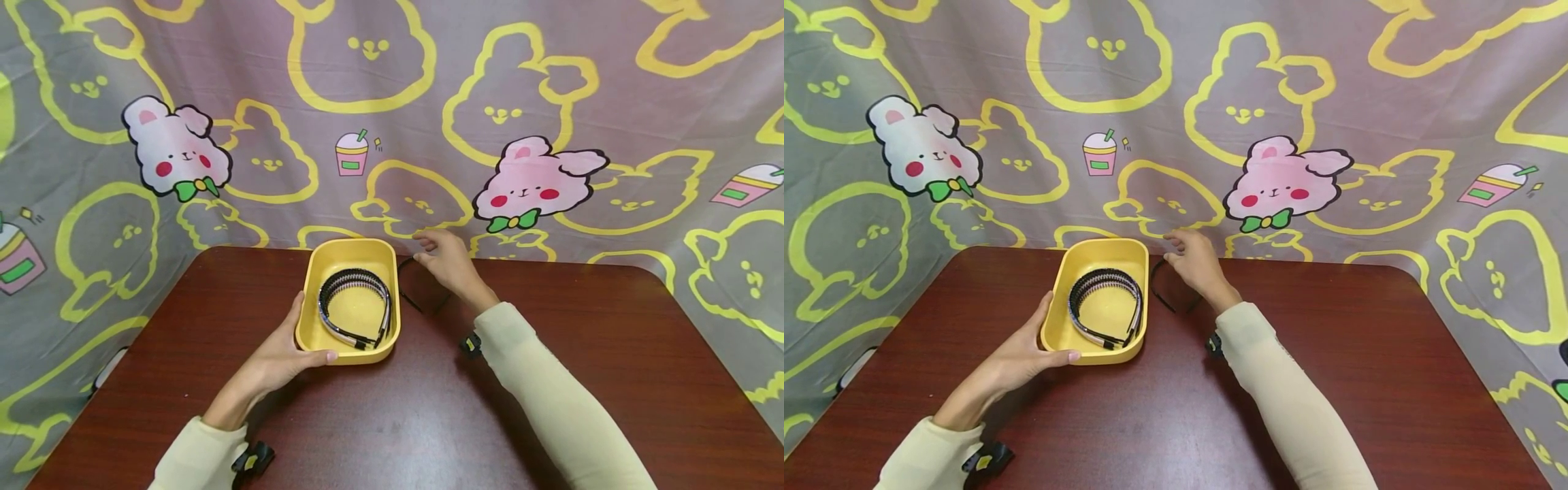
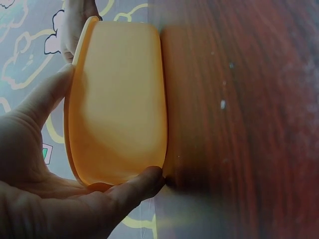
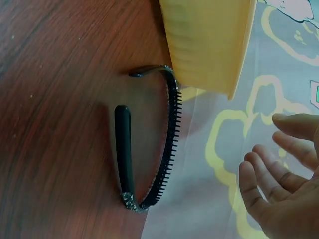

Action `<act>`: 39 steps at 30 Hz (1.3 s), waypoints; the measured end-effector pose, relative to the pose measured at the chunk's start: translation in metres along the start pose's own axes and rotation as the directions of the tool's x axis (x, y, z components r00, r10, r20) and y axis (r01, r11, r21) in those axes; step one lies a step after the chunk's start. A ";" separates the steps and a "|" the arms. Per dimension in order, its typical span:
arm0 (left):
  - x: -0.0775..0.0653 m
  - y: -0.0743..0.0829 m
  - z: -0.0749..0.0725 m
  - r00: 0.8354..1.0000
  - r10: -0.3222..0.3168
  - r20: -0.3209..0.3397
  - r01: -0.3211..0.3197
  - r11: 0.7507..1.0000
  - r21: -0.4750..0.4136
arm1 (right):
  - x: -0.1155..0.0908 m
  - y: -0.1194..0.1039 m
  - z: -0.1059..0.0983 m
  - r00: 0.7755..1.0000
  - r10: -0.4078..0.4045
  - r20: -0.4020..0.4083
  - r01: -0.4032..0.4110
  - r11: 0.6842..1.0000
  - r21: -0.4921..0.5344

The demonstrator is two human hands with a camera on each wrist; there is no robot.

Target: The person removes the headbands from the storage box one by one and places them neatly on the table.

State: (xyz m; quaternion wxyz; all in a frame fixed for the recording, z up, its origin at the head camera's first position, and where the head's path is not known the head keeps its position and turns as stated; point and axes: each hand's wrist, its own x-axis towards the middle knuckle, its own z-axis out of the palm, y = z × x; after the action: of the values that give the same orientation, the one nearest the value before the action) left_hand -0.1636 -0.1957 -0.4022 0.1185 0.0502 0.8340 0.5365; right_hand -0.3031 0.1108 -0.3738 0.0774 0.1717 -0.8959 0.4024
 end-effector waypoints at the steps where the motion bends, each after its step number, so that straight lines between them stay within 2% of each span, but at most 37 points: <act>1: 0.000 0.000 0.000 1.000 -0.001 0.000 0.001 1.000 0.002 | 0.000 -0.001 0.000 1.000 -0.011 0.007 0.011 1.000 0.010; 9: 0.000 0.000 0.000 1.000 -0.008 0.002 0.008 1.000 0.003 | -0.001 -0.009 0.007 0.995 -0.086 0.039 0.085 0.996 0.043; 18: 0.000 0.001 0.000 1.000 -0.007 0.004 0.007 1.000 -0.002 | 0.000 -0.015 0.014 0.988 -0.133 0.072 0.130 0.990 0.047; 24: 0.000 0.000 0.000 1.000 -0.005 0.001 0.005 1.000 -0.006 | 0.002 -0.019 0.019 0.982 -0.137 0.132 0.123 0.987 0.104; 39: 0.000 0.000 0.000 1.000 -0.019 0.006 0.019 1.000 -0.018 | 0.008 -0.028 0.035 0.957 -0.148 0.250 0.120 0.985 0.125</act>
State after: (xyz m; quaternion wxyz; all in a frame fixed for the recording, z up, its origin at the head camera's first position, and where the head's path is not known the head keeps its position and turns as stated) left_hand -0.1638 -0.1958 -0.4023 0.1266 0.0430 0.8292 0.5428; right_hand -0.3005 0.0656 -0.3752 -0.0221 0.2869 -0.8614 0.4184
